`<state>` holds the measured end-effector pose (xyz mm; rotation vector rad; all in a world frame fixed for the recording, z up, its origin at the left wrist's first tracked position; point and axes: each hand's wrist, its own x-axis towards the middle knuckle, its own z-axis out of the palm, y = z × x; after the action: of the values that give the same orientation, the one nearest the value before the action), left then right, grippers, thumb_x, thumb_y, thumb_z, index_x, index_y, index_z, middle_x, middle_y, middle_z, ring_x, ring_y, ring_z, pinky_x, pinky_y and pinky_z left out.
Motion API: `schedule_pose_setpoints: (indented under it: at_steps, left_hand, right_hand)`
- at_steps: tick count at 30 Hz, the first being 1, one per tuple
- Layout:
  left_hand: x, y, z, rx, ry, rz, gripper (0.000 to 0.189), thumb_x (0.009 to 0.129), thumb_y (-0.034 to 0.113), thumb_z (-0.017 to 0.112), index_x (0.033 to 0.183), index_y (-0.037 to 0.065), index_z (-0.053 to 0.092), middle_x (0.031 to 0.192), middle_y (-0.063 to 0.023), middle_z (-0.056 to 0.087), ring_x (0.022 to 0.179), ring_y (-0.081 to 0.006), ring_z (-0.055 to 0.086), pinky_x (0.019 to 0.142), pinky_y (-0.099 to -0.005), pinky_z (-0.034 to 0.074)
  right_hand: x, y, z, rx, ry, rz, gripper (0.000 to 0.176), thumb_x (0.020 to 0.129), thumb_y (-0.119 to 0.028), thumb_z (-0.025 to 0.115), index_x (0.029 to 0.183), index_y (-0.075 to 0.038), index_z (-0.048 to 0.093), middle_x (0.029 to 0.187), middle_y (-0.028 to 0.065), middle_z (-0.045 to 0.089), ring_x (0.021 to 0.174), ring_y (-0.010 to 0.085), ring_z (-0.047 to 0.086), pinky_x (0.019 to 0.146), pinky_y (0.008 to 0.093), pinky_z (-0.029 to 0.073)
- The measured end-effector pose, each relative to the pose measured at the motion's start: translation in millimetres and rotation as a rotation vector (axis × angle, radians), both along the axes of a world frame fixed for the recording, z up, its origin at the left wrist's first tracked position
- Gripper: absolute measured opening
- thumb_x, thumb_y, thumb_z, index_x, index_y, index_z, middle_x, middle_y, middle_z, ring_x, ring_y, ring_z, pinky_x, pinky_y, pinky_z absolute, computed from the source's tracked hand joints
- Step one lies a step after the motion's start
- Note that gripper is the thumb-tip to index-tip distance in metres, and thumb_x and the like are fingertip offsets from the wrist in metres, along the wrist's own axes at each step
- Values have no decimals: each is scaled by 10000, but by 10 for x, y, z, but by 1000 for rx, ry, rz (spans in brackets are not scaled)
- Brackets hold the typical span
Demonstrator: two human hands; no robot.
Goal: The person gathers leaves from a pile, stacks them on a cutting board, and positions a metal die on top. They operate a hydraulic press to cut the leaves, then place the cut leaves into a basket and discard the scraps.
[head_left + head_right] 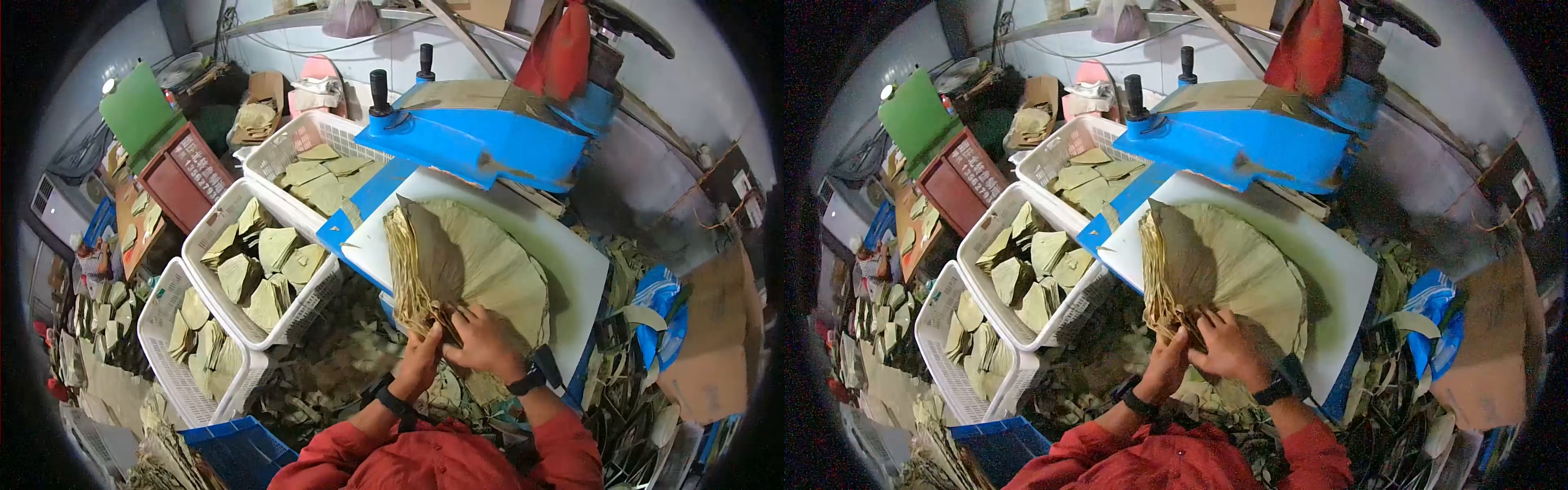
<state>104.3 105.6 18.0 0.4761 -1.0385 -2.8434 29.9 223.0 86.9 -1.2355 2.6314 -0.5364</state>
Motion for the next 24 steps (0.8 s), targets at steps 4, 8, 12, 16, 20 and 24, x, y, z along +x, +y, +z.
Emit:
schedule_pose_setpoints:
  at_steps: [4, 8, 12, 16, 20, 24]
  left_hand:
    - [108, -266, -125, 12, 5, -269, 589, 921, 213, 553, 1395, 100, 221, 1340, -81, 397, 1155, -210, 471, 970, -365, 405]
    - [-68, -863, -306, 152, 29, -407, 586, 903, 412, 533, 1327, 36, 383, 1244, -75, 515, 1136, -203, 506, 996, -368, 395]
    - [-349, -1231, -81, -65, -24, -507, 527, 941, 365, 497, 1321, 19, 380, 1214, -81, 538, 1070, -206, 555, 908, -372, 467]
    - [-508, -1214, 209, -144, -161, -599, 425, 934, 274, 537, 1266, 26, 443, 1167, -88, 565, 1003, -202, 587, 830, -371, 502]
    - [-576, -1164, 171, -137, -188, -604, 340, 911, 216, 581, 1183, 33, 490, 1047, -79, 595, 891, -179, 604, 747, -327, 511]
    - [-666, -1053, 281, -85, -180, -548, 320, 915, 251, 574, 1133, 29, 496, 1010, -70, 599, 861, -171, 608, 715, -308, 512]
  right_hand:
    - [209, -130, -245, 206, 144, -199, 617, 705, -303, 640, 1205, 20, 477, 1147, 208, 558, 1124, 409, 447, 923, 470, 407]
    - [200, -144, -262, 124, 32, -317, 669, 716, -248, 632, 1304, -27, 404, 1146, 201, 560, 1153, 411, 426, 930, 470, 403]
    - [207, -214, 10, 147, -3, -181, 727, 755, -171, 614, 1402, -77, 295, 1213, 188, 510, 1098, 359, 444, 895, 436, 425]
    - [333, -247, -188, 270, 166, -106, 681, 749, -79, 594, 1381, -157, 352, 1282, 157, 458, 1113, 347, 433, 874, 485, 406]
    - [378, -343, -60, 247, 57, -194, 611, 745, -45, 585, 1326, -158, 434, 1323, 151, 431, 1142, 353, 412, 894, 533, 374]
    - [345, -358, 6, 123, 140, -394, 613, 731, -31, 574, 1317, -144, 436, 1340, 145, 417, 1167, 344, 404, 908, 522, 374]
